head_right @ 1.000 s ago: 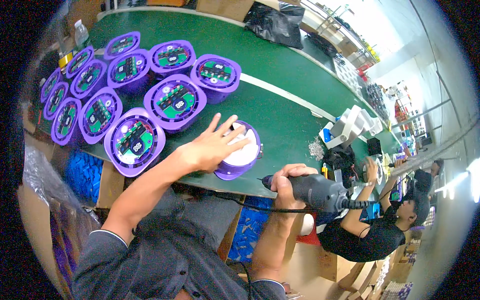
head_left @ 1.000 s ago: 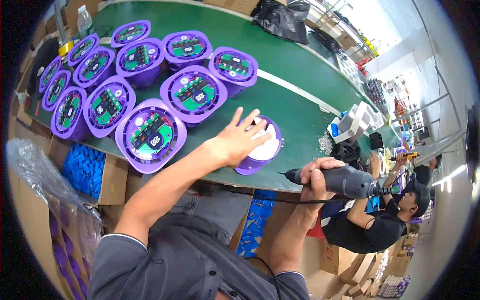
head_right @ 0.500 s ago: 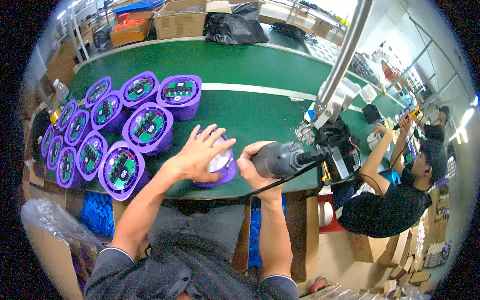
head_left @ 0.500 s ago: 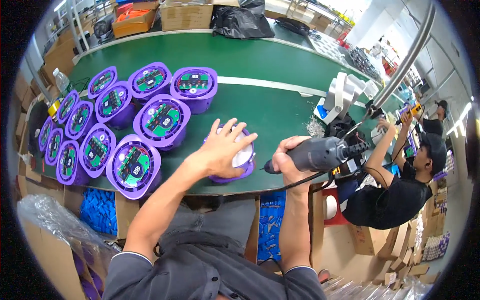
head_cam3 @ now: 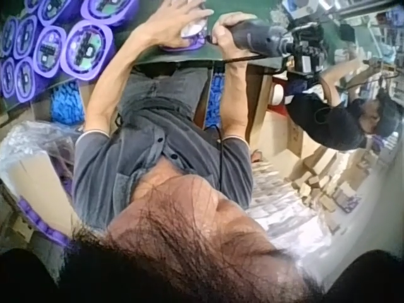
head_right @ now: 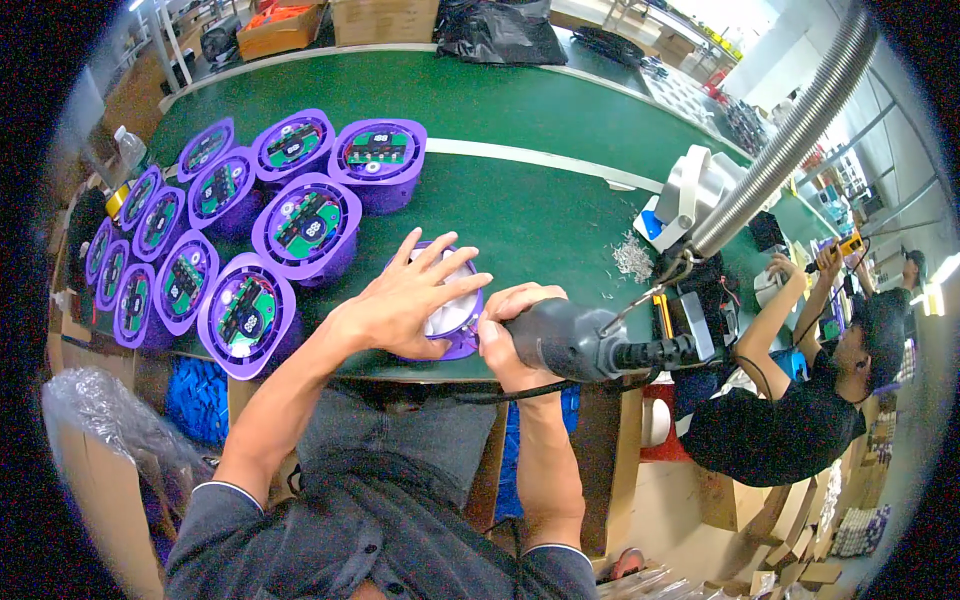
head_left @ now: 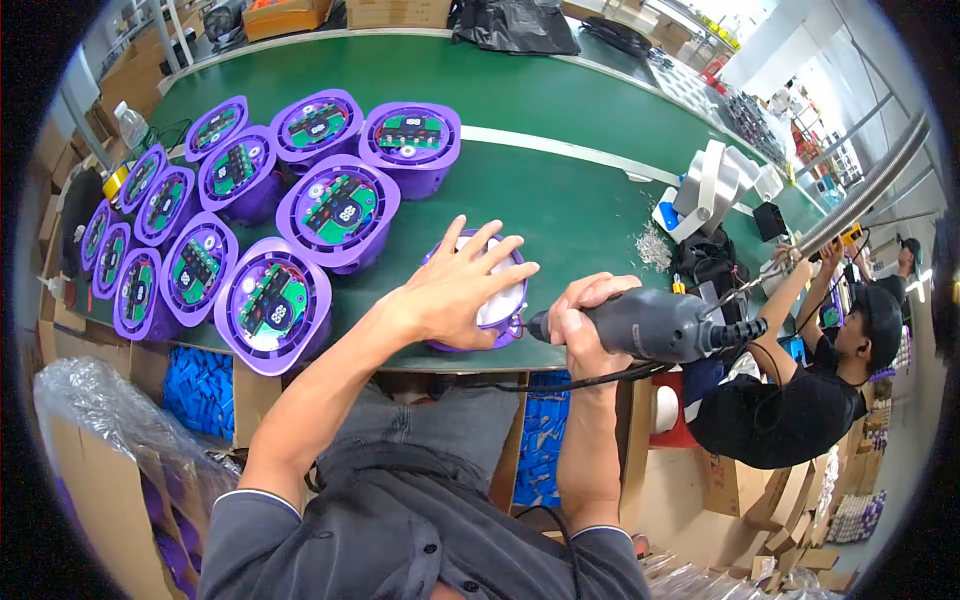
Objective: The person assembles components into purple plastic housings by hand, using a handheld power screwdriver to secure circuit boards, blue caps, and cooling fans into the housings.
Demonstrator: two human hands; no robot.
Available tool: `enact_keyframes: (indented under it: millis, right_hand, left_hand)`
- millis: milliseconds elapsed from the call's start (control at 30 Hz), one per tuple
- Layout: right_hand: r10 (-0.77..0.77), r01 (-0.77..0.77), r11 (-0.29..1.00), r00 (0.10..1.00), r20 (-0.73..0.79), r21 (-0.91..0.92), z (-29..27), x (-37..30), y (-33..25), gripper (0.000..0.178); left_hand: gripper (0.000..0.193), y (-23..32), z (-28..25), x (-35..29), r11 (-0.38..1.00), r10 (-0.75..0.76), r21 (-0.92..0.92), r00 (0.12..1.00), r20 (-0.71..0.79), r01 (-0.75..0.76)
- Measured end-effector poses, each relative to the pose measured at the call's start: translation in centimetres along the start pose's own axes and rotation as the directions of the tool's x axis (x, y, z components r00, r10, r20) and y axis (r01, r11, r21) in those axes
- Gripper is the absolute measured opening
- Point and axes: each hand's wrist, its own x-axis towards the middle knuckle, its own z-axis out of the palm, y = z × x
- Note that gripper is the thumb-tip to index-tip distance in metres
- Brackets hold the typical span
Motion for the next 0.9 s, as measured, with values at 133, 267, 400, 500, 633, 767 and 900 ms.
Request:
enact_keyframes:
  millis: [133,267,400,500,633,767,900]
  right_hand:
    - [-0.021,0.021,0.999,1.000,0.019,-0.028,0.0,0.1,0.3,0.029]
    - [-0.011,0.012,0.999,1.000,0.026,-0.040,0.1,0.2,0.6,0.029]
    - [0.011,-0.012,0.998,1.000,-0.008,-0.064,0.7,0.3,0.2,0.030]
    - [0.032,-0.030,0.988,0.999,0.009,-0.153,0.5,0.0,0.9,0.031]
    - [0.070,-0.081,0.950,0.996,-0.045,-0.300,0.7,0.0,1.7,0.027]
    - [0.098,-0.105,0.985,0.994,-0.057,-0.137,1.0,0.4,0.5,0.025]
    - [0.118,-0.110,0.981,0.992,0.040,-0.162,0.2,-0.2,1.1,0.029]
  left_hand:
    - [0.079,0.0,-0.1,-0.1,1.000,0.014,-0.009,1.000,-0.009,-0.014]
    - [0.078,-0.1,0.1,-0.3,1.000,0.016,-0.017,1.000,-0.027,-0.016]
    - [0.081,0.0,0.0,-0.2,1.000,-0.002,-0.022,1.000,-0.007,0.001]
    - [0.077,0.1,0.2,-0.3,1.000,0.014,-0.025,0.998,-0.053,-0.015]
    - [0.079,0.2,0.3,-0.2,0.999,0.042,0.018,0.997,-0.066,-0.041]
    - [0.081,0.2,0.1,-0.1,0.998,0.060,0.040,0.997,-0.058,-0.057]
    - [0.081,-0.1,0.6,-0.3,0.999,0.029,0.041,0.998,-0.060,-0.026]
